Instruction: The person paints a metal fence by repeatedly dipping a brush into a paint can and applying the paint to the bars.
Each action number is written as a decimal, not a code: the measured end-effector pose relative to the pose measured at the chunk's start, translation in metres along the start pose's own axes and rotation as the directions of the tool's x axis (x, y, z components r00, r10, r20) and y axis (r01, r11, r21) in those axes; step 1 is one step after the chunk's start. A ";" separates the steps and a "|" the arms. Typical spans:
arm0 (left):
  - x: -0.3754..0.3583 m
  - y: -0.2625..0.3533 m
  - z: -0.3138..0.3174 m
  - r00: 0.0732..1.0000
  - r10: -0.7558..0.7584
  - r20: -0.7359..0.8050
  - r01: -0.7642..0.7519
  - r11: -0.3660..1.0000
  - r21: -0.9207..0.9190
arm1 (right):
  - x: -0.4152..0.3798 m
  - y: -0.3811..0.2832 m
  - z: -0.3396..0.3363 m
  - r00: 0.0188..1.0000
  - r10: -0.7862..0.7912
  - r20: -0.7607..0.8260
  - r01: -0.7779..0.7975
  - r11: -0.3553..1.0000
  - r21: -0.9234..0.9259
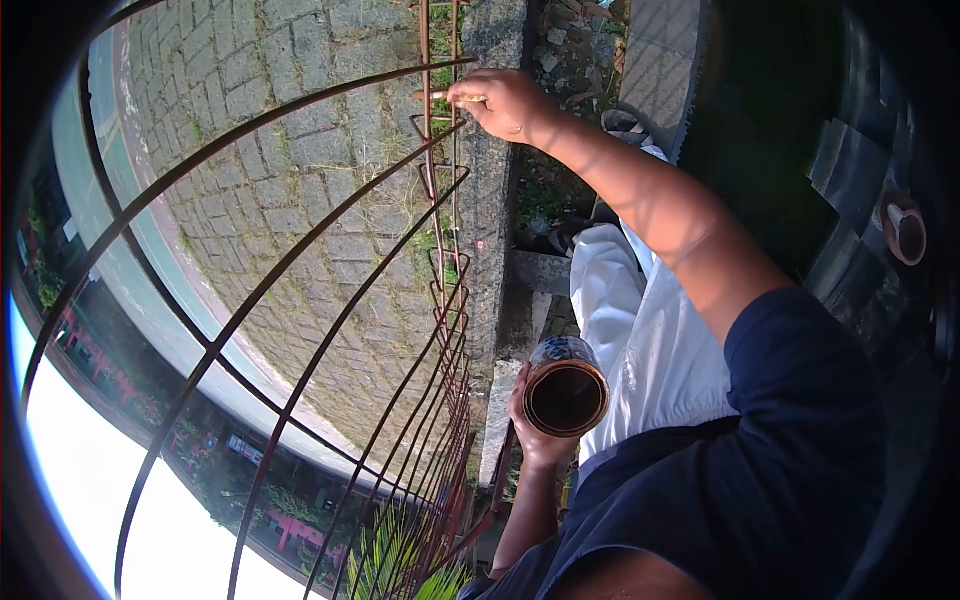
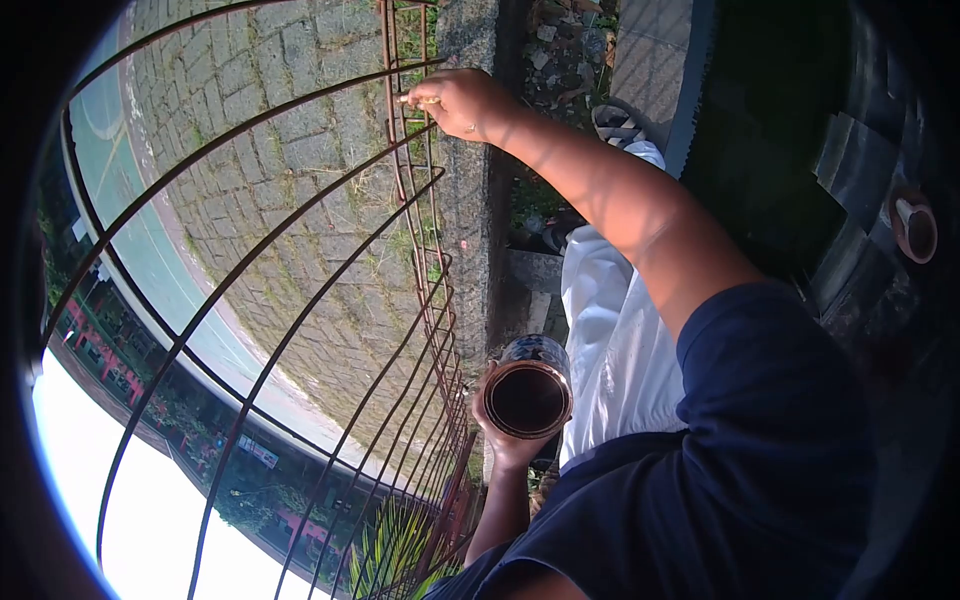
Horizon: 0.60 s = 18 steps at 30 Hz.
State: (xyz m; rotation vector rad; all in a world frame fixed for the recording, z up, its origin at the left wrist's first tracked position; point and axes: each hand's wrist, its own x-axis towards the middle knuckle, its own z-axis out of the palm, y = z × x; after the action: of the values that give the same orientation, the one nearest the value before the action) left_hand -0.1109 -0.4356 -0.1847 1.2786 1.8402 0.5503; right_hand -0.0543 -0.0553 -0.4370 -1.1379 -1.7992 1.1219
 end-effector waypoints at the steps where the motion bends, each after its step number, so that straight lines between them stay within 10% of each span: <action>1: 0.000 0.000 0.002 1.000 0.003 -0.006 -0.003 1.000 -0.012 | 0.002 0.004 0.005 0.987 -0.092 -0.133 0.085 0.995 -0.057; 4: 0.001 0.000 0.007 1.000 -0.002 -0.012 0.001 0.999 -0.050 | 0.002 -0.002 0.002 0.992 -0.031 0.119 0.031 1.000 0.004; 8: -0.002 0.005 0.008 1.000 -0.028 -0.007 0.028 0.999 -0.017 | 0.002 -0.002 0.005 0.979 -0.025 -0.200 0.016 0.999 -0.045; 18: 0.003 0.007 0.010 1.000 -0.024 -0.007 0.024 1.000 -0.014 | -0.012 -0.010 0.010 0.980 -0.197 -0.014 0.185 0.940 -0.286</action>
State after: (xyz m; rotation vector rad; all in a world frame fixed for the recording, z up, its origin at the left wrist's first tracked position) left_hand -0.0995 -0.4306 -0.1862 1.2456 1.8523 0.5542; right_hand -0.0616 -0.0721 -0.4326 -1.1090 -2.0337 0.7378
